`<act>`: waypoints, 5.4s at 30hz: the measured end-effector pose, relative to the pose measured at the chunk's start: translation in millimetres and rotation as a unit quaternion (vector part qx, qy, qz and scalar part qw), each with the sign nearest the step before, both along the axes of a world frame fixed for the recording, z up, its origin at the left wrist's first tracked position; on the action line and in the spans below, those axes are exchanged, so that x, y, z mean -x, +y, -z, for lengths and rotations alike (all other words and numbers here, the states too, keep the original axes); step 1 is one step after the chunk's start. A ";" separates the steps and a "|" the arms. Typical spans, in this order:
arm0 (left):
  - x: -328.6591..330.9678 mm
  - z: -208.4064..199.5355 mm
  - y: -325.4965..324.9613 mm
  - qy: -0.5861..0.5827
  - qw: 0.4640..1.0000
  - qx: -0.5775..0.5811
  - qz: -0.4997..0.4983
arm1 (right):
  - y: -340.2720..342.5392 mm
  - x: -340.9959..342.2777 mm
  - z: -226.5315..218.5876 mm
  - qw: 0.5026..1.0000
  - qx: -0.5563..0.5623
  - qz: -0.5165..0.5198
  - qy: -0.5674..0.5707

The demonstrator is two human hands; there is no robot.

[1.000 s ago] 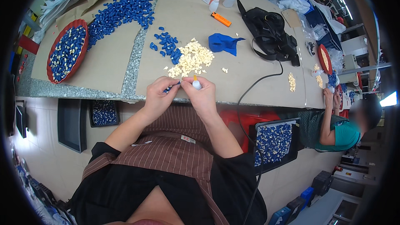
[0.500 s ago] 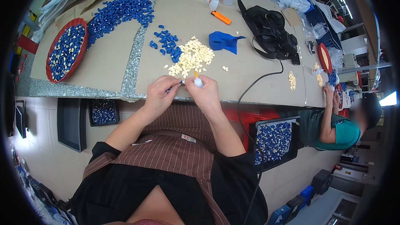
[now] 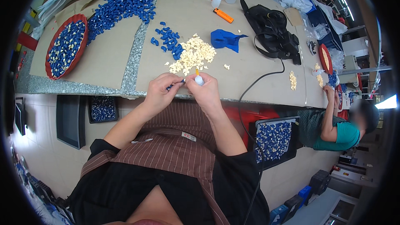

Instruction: The person applies glue from a bottle to small yellow star-shaped plastic pieces, then joins them to blue plastic bases by hand at a workbench.

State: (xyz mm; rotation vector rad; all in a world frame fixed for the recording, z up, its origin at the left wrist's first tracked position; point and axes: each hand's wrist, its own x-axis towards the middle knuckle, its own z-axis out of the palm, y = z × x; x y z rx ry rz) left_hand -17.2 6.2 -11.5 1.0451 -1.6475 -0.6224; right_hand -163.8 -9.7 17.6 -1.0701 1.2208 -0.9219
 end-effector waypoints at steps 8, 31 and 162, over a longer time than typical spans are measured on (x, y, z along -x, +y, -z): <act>-3.9 -8.3 -1.4 0.060 0.989 -0.135 0.022 | 0.9 -1.5 0.6 0.999 -0.004 0.019 -0.040; -179.0 -63.0 -39.3 -0.089 0.918 0.084 -0.378 | 0.3 9.9 8.4 0.996 0.017 0.042 -0.076; -4.7 -6.5 -12.7 0.292 0.896 -0.319 0.099 | -0.4 15.0 26.5 0.929 0.212 0.110 -0.283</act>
